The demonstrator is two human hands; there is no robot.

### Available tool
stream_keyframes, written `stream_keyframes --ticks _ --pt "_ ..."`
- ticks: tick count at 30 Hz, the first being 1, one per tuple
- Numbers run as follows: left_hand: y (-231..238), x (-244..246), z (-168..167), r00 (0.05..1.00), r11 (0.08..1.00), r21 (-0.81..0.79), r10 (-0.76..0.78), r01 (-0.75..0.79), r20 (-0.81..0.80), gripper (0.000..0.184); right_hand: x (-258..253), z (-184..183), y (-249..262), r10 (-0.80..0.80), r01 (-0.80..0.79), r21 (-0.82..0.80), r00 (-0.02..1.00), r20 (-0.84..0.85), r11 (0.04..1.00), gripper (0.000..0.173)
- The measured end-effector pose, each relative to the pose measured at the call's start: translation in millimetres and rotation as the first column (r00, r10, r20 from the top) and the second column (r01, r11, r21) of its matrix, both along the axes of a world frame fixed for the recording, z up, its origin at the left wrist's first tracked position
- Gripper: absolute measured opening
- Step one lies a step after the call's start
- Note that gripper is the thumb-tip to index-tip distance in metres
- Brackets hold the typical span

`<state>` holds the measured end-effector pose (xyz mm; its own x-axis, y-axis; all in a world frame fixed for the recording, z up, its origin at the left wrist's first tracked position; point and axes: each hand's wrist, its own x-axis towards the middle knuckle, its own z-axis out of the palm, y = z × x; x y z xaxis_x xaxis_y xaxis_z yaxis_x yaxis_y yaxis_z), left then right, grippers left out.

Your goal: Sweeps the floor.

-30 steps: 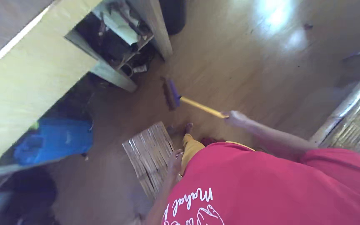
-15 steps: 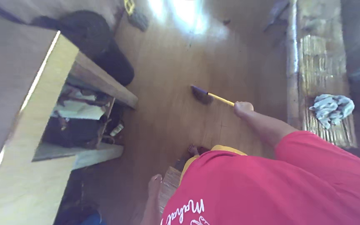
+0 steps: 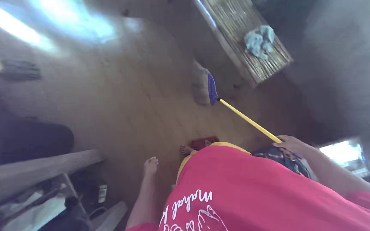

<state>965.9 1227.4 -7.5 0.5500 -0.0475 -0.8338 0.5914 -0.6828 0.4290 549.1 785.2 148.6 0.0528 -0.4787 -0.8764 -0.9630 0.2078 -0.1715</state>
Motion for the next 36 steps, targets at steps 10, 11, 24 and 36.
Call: stream_keyframes --ticks 10,11,24,36 --pt "-66.0 -43.7 12.8 0.963 0.963 0.040 -0.265 0.267 -0.045 0.042 -99.4 -50.3 25.9 -0.151 0.196 0.100 0.926 -0.346 0.975 0.037" --pt "-65.7 -49.7 13.8 0.944 0.944 0.049 -0.322 0.326 -0.065 0.042 -79.3 -66.9 26.1 -0.249 0.289 0.118 0.929 -0.274 0.950 0.027" --pt "-32.6 -19.5 50.2 0.842 0.818 0.198 -0.526 0.539 -0.119 0.038 215.5 -127.2 43.6 -0.386 0.189 0.455 0.835 0.392 0.870 0.041" --pt "-12.8 164.7 12.0 0.949 0.948 0.032 -0.315 0.315 -0.017 0.040 170.5 -46.3 116.0 -0.002 0.006 -0.070 0.998 0.066 0.998 0.045"
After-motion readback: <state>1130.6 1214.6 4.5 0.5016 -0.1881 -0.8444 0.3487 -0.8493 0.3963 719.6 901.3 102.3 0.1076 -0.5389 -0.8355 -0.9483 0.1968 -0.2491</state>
